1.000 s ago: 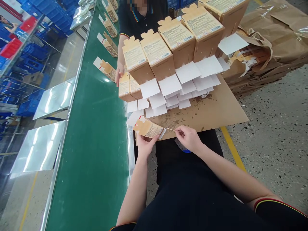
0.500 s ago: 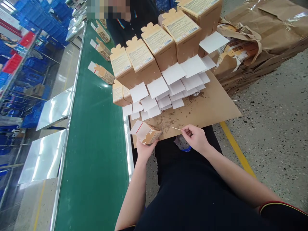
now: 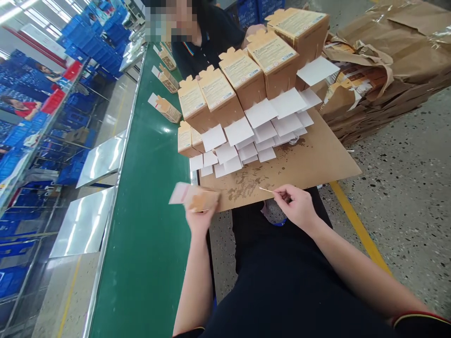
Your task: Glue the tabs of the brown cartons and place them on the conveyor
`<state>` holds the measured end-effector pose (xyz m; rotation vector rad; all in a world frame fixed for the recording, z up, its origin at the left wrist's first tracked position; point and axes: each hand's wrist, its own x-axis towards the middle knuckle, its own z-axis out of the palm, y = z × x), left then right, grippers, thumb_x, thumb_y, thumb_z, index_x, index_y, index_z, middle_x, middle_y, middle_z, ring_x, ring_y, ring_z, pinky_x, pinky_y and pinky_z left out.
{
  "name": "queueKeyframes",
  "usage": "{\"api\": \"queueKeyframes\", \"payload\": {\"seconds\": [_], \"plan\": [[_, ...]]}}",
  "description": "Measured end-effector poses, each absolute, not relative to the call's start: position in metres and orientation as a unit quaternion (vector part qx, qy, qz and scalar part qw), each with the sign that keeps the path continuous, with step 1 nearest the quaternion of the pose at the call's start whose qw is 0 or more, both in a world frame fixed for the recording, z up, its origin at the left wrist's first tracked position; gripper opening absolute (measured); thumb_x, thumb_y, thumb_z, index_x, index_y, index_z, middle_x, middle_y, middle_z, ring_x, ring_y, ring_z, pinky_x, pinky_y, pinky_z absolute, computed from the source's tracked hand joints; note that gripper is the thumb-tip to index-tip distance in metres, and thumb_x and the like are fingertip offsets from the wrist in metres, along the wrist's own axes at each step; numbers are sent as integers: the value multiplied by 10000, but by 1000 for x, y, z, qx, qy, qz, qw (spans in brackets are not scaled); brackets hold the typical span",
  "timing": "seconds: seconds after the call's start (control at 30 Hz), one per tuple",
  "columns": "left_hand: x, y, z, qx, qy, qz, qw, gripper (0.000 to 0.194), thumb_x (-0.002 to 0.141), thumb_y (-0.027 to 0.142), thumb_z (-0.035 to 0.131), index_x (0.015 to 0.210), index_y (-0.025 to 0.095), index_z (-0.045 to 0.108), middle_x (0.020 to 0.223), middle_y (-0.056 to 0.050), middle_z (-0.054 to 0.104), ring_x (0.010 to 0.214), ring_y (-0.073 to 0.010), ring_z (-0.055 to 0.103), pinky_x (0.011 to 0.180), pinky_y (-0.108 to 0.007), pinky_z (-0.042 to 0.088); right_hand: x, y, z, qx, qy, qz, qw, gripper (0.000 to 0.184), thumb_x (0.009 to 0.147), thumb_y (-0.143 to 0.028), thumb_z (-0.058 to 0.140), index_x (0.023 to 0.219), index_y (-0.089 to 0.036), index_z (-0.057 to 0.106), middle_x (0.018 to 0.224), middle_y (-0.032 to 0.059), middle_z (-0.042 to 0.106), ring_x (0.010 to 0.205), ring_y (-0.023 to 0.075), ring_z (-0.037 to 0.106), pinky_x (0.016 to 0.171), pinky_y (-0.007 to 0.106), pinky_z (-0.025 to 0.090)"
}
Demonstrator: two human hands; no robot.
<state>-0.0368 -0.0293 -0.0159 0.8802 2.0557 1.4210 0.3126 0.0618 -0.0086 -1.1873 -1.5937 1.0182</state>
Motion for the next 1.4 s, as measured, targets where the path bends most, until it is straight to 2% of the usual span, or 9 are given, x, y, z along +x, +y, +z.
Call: {"api": "queueKeyframes", "payload": {"seconds": [0.13,0.23,0.4,0.53,0.6,0.73,0.93,1.2,1.4], "plan": [[-111,-42,8,203,780,586,86,1016,476,335,1138,1323,249,582,1493,-202,754,1508,-489,692,1309,-714,528,326,65,-9,-494,-634,399,442,403,1081,-613,738,883,-264,772,750,51,789,629,208,729,623,346,649],[-146,-40,16,154,804,568,80,1034,433,259,1133,1263,281,516,1494,-183,726,1523,-450,689,1321,-676,527,327,73,-8,-488,-639,403,438,420,1074,-636,747,885,-262,781,741,48,788,629,210,738,623,347,652],[-137,-52,1,132,833,537,33,985,555,245,1095,1316,290,472,1531,-165,639,1569,-394,628,1392,-647,437,338,78,-6,-494,-634,392,448,440,1063,-670,753,892,-267,800,726,49,784,607,225,752,594,364,656],[-105,-49,-3,220,772,585,-119,663,818,410,922,1323,279,513,1490,-140,581,1501,-348,620,1350,-584,479,364,76,-8,-543,-603,354,465,444,1055,-709,764,903,-294,808,747,62,801,607,252,771,605,407,692],[-100,-16,8,277,732,618,-80,512,894,485,837,1278,267,578,1383,-108,625,1397,-314,666,1286,-532,531,372,78,-9,-553,-592,344,475,450,1042,-732,772,897,-307,807,722,55,787,584,253,760,591,411,693],[-113,100,46,274,729,617,113,464,952,581,774,1279,263,692,1362,-113,700,1361,-282,691,1195,-438,576,369,88,-8,-550,-598,337,476,450,1031,-718,773,887,-292,790,710,45,780,586,246,759,597,394,691],[-112,200,69,224,785,508,275,373,934,543,832,1067,201,768,1274,-192,801,1366,-386,737,1132,-513,620,378,105,-1,-593,-624,243,446,331,1038,-581,727,901,-285,780,778,57,797,667,242,764,678,387,678],[-116,98,68,218,695,636,254,380,909,458,768,1180,191,792,1402,-168,823,1506,-367,705,1250,-477,607,395,207,14,-616,-693,167,336,79,923,-329,708,856,-286,710,820,77,810,793,299,780,842,490,670],[-77,-9,34,229,623,651,367,674,795,448,911,1442,298,788,1580,-106,782,1580,-447,659,1263,-585,631,378,259,6,-587,-751,157,260,255,967,-335,718,752,-343,582,746,72,752,759,278,715,859,471,637]]}}
